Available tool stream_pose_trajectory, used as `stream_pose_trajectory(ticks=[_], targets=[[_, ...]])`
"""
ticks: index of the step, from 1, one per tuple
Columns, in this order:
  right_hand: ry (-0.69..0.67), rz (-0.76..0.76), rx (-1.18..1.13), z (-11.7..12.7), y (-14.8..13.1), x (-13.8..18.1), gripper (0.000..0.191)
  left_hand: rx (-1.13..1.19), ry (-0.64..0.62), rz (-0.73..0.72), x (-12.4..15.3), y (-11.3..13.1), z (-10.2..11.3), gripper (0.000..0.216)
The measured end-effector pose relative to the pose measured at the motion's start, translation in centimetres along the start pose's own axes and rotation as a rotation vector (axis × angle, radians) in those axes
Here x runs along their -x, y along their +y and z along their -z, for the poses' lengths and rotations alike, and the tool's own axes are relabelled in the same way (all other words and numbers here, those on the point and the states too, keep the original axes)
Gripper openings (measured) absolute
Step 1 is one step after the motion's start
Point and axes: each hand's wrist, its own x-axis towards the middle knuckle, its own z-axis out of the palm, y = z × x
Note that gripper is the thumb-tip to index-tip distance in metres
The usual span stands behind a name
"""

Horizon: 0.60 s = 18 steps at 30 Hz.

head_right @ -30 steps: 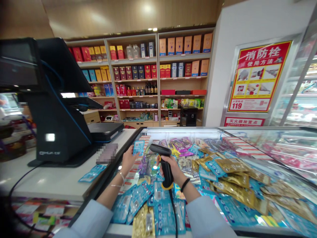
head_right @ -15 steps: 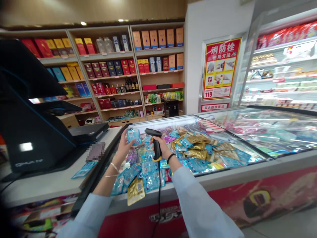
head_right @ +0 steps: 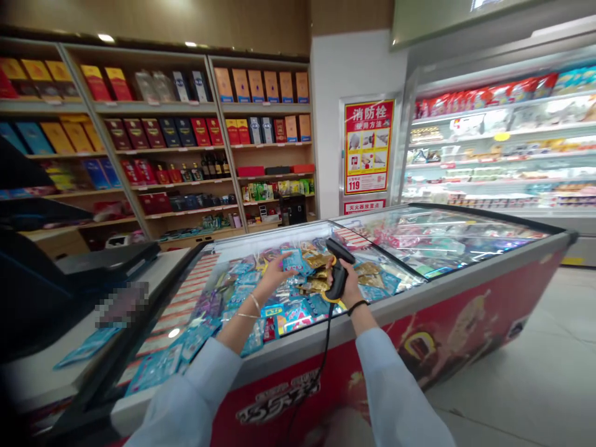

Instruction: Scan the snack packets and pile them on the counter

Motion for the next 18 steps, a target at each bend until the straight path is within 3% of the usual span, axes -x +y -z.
stream_pose_trajectory(ticks=[3, 6, 11, 14, 18], targets=[[0.070, 0.081, -0.007, 3.0, -0.9, 0.6, 0.029, -0.068, -0.011, -0.045, 0.2, -0.8, -3.4, 0.067], [0.134, 0.109, -0.022, 4.9, -1.3, 0.6, 0.029, -0.240, 0.028, -0.089, 0.7, -1.4, -5.2, 0.066], [0.234, 0.063, -0.091, 6.3, -1.0, 0.3, 0.029, -0.556, 0.073, -0.056, 1.7, -1.5, -5.9, 0.060], [0.268, 0.041, -0.113, 6.6, -0.7, 0.2, 0.030, -0.591, 0.072, 0.033, 1.8, -1.2, -5.9, 0.056], [0.286, 0.030, -0.098, 6.9, -0.6, 0.0, 0.030, -0.556, 0.063, 0.020, 1.8, -1.2, -6.1, 0.060]])
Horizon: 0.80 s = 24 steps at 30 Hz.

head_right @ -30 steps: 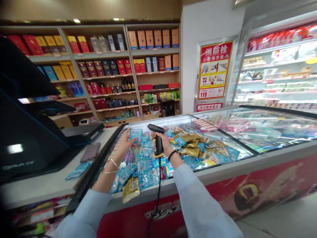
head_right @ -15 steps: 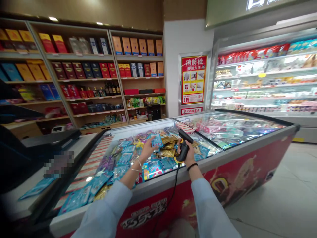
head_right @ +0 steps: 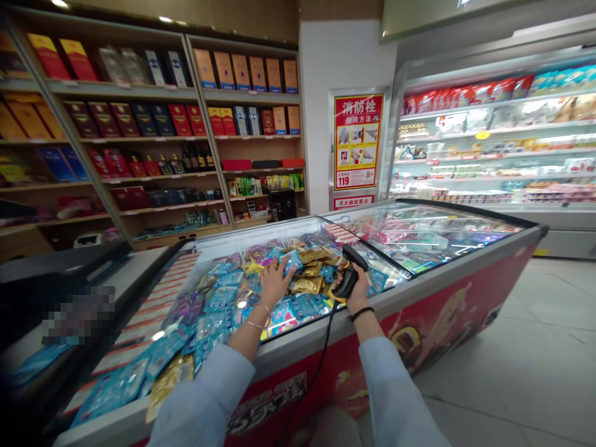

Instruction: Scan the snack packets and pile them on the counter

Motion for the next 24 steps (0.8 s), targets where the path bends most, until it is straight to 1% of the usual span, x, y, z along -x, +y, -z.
stream_pose_trajectory(ticks=[4, 8, 11, 15, 19, 24], targets=[[0.021, 0.005, 0.012, 0.2, 0.0, -0.3, 0.031, 0.000, -0.003, -0.024, 0.3, -0.1, -0.4, 0.068], [0.014, 0.001, 0.015, 0.2, 0.1, -0.3, 0.031, -0.035, 0.036, -0.092, 0.3, 0.2, -0.3, 0.057], [0.015, 0.019, 0.012, 0.1, 0.1, -0.2, 0.031, -0.038, 0.020, -0.131, -0.6, 0.9, -0.3, 0.051], [0.003, 0.018, 0.026, -0.1, 0.0, 0.0, 0.030, 0.010, -0.023, -0.117, -2.4, 1.9, -0.9, 0.045], [0.015, 0.000, 0.010, -0.1, 0.0, 0.1, 0.031, 0.082, -0.024, -0.117, -3.4, 2.1, -1.7, 0.051], [0.014, -0.016, 0.011, -0.2, 0.0, 0.2, 0.029, 0.112, 0.002, -0.120, -3.4, 1.5, -2.2, 0.056]])
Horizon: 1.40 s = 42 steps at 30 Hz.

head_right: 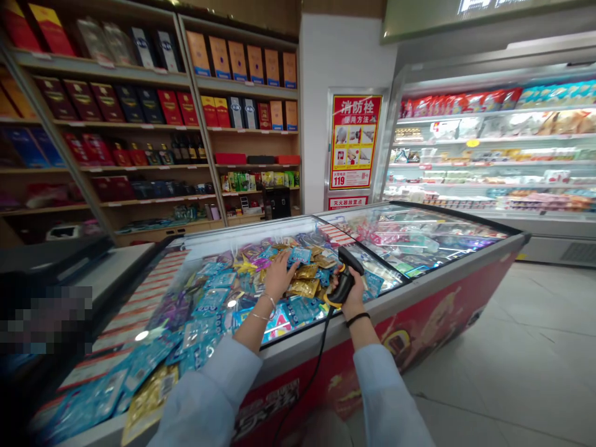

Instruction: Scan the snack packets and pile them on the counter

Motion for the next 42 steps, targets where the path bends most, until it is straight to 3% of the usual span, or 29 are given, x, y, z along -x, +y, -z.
stream_pose_trajectory(ticks=[8, 12, 14, 17, 21, 25, 29, 32, 35, 42], targets=[[0.014, -0.003, -0.002, 0.0, -0.1, 0.0, 0.033, 0.007, 0.019, -0.020, 0.2, -0.1, -0.1, 0.046], [0.024, 0.010, 0.007, 0.0, -0.2, 0.4, 0.033, 0.067, 0.069, 0.049, 0.1, 0.1, 2.6, 0.041], [0.020, 0.004, 0.032, -0.3, -0.6, 0.6, 0.033, 0.081, 0.096, 0.052, -0.2, -0.2, 5.4, 0.040], [-0.012, 0.046, 0.072, -2.0, -1.1, 0.9, 0.031, 0.070, 0.162, 0.030, -0.4, -1.7, 11.3, 0.038], [-0.162, 0.053, 0.083, -7.3, -0.3, 1.4, 0.026, 0.038, 0.207, 0.053, 1.6, -5.8, 20.3, 0.031], [-0.356, -0.068, 0.113, -14.4, 4.1, 2.1, 0.025, 0.033, 0.080, 0.182, 6.5, -11.5, 27.8, 0.033], [-0.517, -0.223, 0.116, -20.3, 10.7, 3.1, 0.025, -0.009, -0.116, 0.335, 12.4, -16.3, 32.3, 0.041], [-0.586, -0.344, 0.167, -23.1, 15.3, 3.7, 0.024, -0.042, -0.404, 0.418, 16.1, -18.3, 33.6, 0.048], [-0.629, -0.445, 0.234, -24.0, 18.8, 4.0, 0.023, -0.099, -0.619, 0.425, 18.6, -18.9, 33.2, 0.054], [-0.640, -0.539, 0.271, -23.3, 21.3, 4.2, 0.026, -0.235, -0.625, 0.372, 20.2, -19.4, 31.6, 0.057]])
